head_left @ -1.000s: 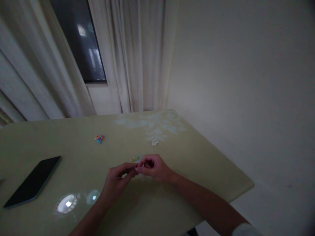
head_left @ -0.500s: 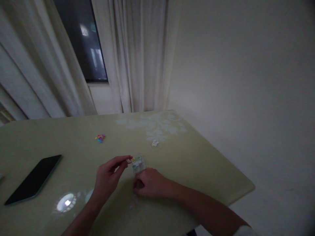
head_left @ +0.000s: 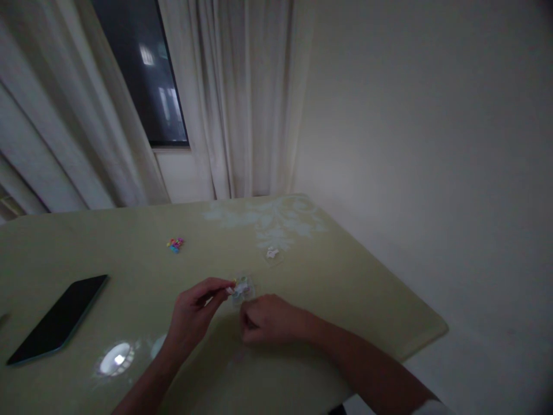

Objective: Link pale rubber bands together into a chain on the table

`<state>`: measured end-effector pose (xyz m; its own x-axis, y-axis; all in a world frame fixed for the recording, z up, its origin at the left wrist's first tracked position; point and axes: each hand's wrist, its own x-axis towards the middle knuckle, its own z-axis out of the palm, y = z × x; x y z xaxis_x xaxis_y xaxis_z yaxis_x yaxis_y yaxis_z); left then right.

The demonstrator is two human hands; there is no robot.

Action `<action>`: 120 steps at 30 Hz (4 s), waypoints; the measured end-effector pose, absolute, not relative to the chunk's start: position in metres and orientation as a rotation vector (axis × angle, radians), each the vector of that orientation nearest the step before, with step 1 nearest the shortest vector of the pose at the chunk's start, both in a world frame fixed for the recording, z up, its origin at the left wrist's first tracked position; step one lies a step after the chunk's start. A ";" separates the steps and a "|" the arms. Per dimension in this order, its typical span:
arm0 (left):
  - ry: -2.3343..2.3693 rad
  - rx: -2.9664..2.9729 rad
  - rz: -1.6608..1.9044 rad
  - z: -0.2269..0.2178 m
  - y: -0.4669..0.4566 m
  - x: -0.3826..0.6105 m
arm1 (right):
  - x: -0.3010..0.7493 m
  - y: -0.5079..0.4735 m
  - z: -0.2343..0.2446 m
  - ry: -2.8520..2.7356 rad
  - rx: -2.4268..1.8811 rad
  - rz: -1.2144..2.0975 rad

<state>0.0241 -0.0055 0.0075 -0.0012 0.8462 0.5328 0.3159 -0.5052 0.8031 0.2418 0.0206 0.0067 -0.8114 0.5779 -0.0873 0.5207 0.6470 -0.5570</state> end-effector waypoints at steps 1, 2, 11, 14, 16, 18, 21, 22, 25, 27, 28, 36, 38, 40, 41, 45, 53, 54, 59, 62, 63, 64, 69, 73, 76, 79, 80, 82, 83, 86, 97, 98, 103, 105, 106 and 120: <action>1.169 1.850 1.521 0.009 -0.006 0.024 | 0.245 0.025 0.008 -2.632 -0.882 1.037; 1.138 1.877 1.513 0.010 -0.006 0.024 | 0.248 0.030 0.008 -2.479 -0.832 1.186; 1.021 1.865 1.392 0.004 -0.015 0.041 | 0.241 0.029 0.006 -1.779 -0.543 1.637; 1.001 1.902 1.412 0.002 -0.015 0.043 | 0.238 0.029 0.001 -1.726 -0.538 1.681; 0.985 1.944 1.427 0.002 -0.014 0.042 | 0.238 0.030 -0.001 -1.704 -0.579 1.684; 0.968 1.988 1.452 0.004 -0.013 0.042 | 0.238 0.032 -0.001 -1.679 -0.626 1.674; 0.989 2.025 1.493 0.005 -0.014 0.041 | 0.238 0.033 0.000 -1.638 -0.676 1.626; 1.007 2.036 1.500 0.005 -0.015 0.041 | 0.238 0.033 0.000 -1.629 -0.690 1.604; 1.067 2.079 1.502 0.005 -0.016 0.041 | 0.238 0.034 -0.002 -1.626 -0.724 1.554; 1.111 2.105 1.503 0.004 -0.017 0.041 | 0.237 0.034 -0.004 -1.634 -0.738 1.528; 1.132 2.110 1.506 0.004 -0.017 0.041 | 0.237 0.033 -0.004 -1.633 -0.743 1.515; 1.262 1.980 1.508 0.000 -0.018 0.042 | 0.236 0.023 0.001 -1.650 -0.753 1.333; 1.249 1.963 1.512 0.000 -0.018 0.042 | 0.235 0.021 0.000 -1.655 -0.769 1.275; 1.232 1.955 1.523 0.000 -0.017 0.043 | 0.234 0.020 0.000 -1.656 -0.797 1.203; 1.230 1.950 1.524 0.001 -0.017 0.042 | 0.233 0.020 -0.001 -1.660 -0.811 1.166; 1.295 1.923 1.523 0.002 -0.017 0.041 | 0.233 0.021 -0.004 -1.699 -0.828 1.041; 1.324 1.839 1.546 0.001 -0.018 0.046 | 0.233 0.022 -0.009 -1.759 -0.777 0.863; 1.313 1.818 1.543 0.001 -0.018 0.047 | 0.233 0.022 -0.010 -1.761 -0.783 0.851; 1.333 1.743 1.523 -0.004 -0.019 0.053 | 0.233 0.023 -0.015 -1.766 -0.785 0.815; 1.328 1.712 1.514 -0.006 -0.019 0.054 | 0.233 0.023 -0.017 -1.789 -0.798 0.825; 1.320 1.704 1.506 -0.006 -0.019 0.054 | 0.233 0.023 -0.017 -1.799 -0.813 0.819; 1.313 1.697 1.500 -0.006 -0.019 0.054 | 0.233 0.023 -0.017 -1.807 -0.828 0.811; 1.288 1.665 1.499 -0.007 -0.018 0.055 | 0.233 0.023 -0.017 -1.817 -0.841 0.781; 1.298 1.665 1.490 -0.009 -0.017 0.056 | 0.234 0.024 -0.019 -1.822 -0.831 0.752; 1.292 1.661 1.472 -0.010 -0.017 0.058 | 0.235 0.026 -0.020 -1.850 -0.832 0.739; 1.288 1.653 1.469 -0.011 -0.017 0.059 | 0.235 0.027 -0.019 -1.863 -0.835 0.779; 1.281 1.646 1.467 -0.011 -0.018 0.059 | 0.234 0.027 -0.018 -1.854 -0.842 0.805; 1.258 1.624 1.454 -0.011 -0.017 0.059 | 0.233 0.027 -0.017 -1.818 -0.868 0.862; 1.246 1.613 1.447 -0.011 -0.017 0.058 | 0.233 0.027 -0.017 -1.798 -0.886 0.886; 1.236 1.586 1.446 -0.009 -0.014 0.054 | 0.237 0.032 -0.014 -1.760 -0.925 0.903; 1.488 2.076 1.128 -0.031 0.011 0.016 | 0.249 0.077 0.024 -2.535 -1.070 0.707; 1.481 2.120 1.073 -0.036 0.012 0.016 | 0.245 0.080 0.028 -2.640 -1.062 0.657; 1.483 2.223 0.947 -0.048 0.015 0.019 | 0.227 0.090 0.047 -2.958 -1.050 0.483; 1.488 2.217 0.937 -0.048 0.016 0.020 | 0.223 0.092 0.054 -2.998 -1.081 0.438; 1.488 2.207 0.941 -0.047 0.016 0.020 | 0.222 0.093 0.057 -3.013 -1.094 0.415; 1.441 2.147 0.952 -0.048 0.016 0.020 | 0.213 0.098 0.064 -3.226 -1.033 0.440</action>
